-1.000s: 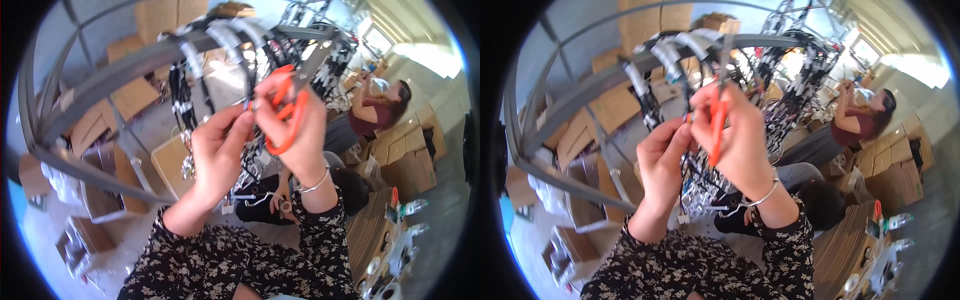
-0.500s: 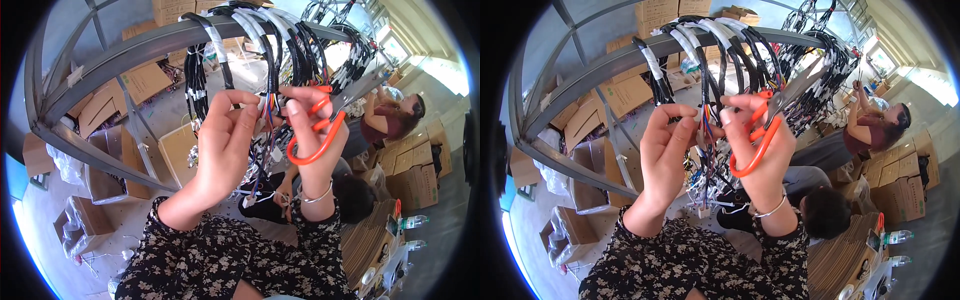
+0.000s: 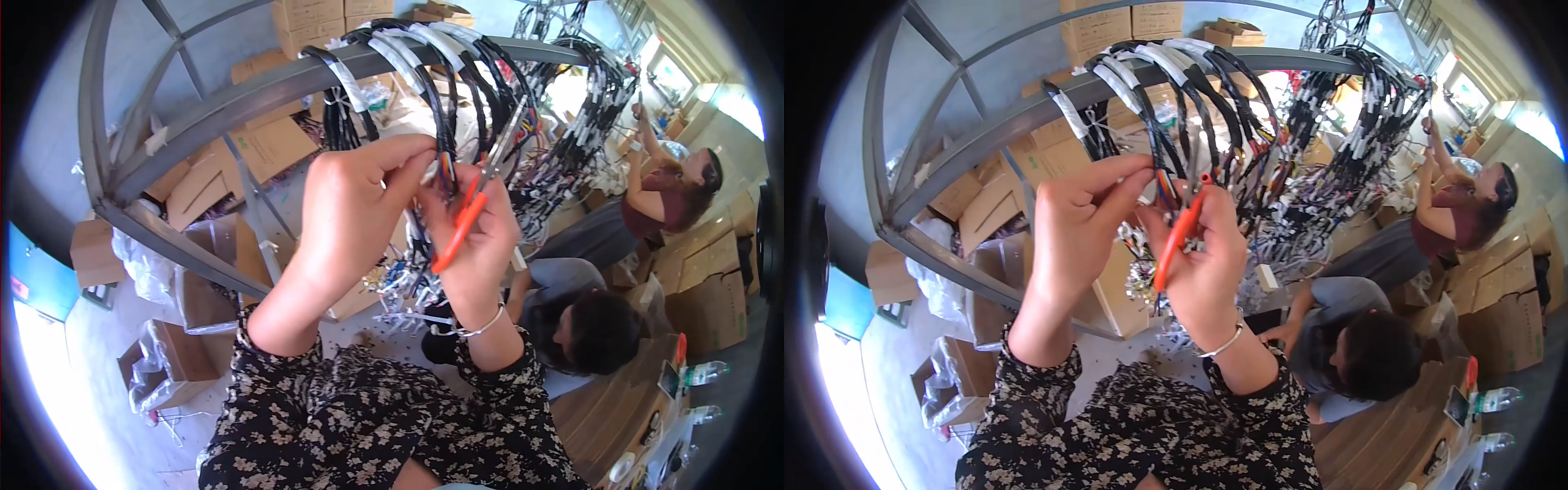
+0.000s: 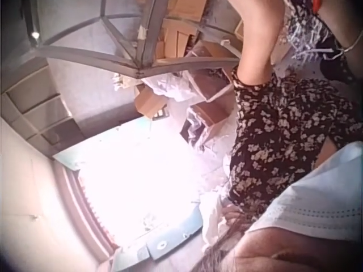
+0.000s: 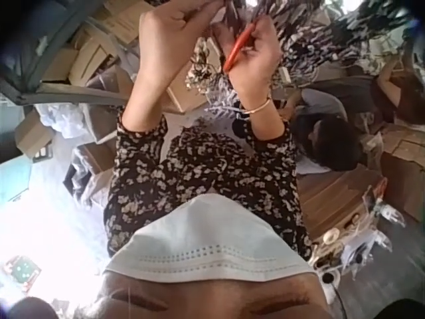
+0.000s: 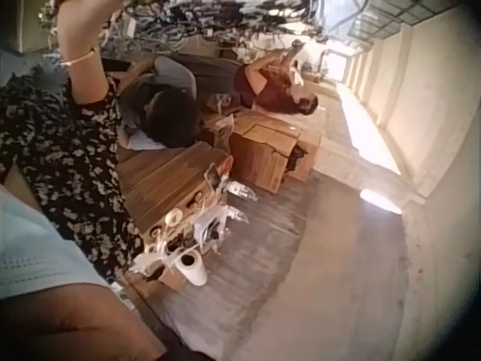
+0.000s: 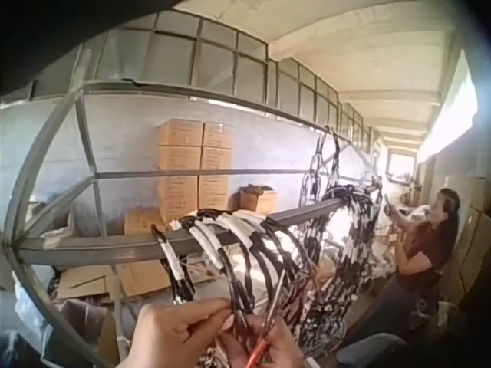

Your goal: Trimming excess electrical insulation or wire segments from a large bundle of wire harnesses using scissors.

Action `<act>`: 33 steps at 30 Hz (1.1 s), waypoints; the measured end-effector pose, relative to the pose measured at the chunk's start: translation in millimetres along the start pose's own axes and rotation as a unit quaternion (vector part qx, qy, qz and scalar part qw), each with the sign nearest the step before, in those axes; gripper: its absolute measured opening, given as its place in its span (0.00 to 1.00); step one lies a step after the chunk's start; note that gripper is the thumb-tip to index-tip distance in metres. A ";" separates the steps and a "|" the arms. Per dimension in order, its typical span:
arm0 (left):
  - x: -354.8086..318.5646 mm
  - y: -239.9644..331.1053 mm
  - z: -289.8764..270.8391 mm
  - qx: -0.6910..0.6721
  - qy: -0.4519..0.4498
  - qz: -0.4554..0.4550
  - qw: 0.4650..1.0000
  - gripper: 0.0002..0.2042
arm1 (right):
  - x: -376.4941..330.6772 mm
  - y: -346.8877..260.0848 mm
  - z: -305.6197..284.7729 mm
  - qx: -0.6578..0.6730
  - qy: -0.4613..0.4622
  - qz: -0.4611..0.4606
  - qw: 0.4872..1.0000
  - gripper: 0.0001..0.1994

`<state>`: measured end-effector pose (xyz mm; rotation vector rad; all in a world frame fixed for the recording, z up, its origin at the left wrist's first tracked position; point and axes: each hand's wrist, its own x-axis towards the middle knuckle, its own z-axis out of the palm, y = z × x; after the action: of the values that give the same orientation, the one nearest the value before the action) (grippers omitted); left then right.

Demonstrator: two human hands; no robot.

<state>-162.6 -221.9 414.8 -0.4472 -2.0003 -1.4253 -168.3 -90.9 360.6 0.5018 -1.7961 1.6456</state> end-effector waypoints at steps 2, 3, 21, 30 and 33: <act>-0.8 12.3 2.5 0.042 -0.040 -0.053 0.997 0.09 | -0.2 -5.9 -8.1 0.051 0.012 0.002 0.999 0.14; -0.2 11.4 5.8 0.051 -0.043 -0.050 0.997 0.09 | -0.3 -4.8 -12.3 0.058 0.002 0.007 0.998 0.14; 32.0 80.5 -5.4 0.476 -0.272 0.269 0.792 0.12 | -49.0 3.7 3.3 0.249 0.006 0.079 0.965 0.20; 58.0 78.6 6.9 0.573 -0.295 0.315 0.697 0.08 | -64.3 15.2 25.4 0.233 0.004 -0.030 0.972 0.12; 58.7 79.6 11.0 0.577 -0.313 0.306 0.690 0.08 | -67.2 13.9 21.4 0.284 -0.010 0.011 0.959 0.12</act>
<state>-161.6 -188.4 508.4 -0.9182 -2.4123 0.5873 -133.4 -119.4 304.6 0.7476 -1.3207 2.1802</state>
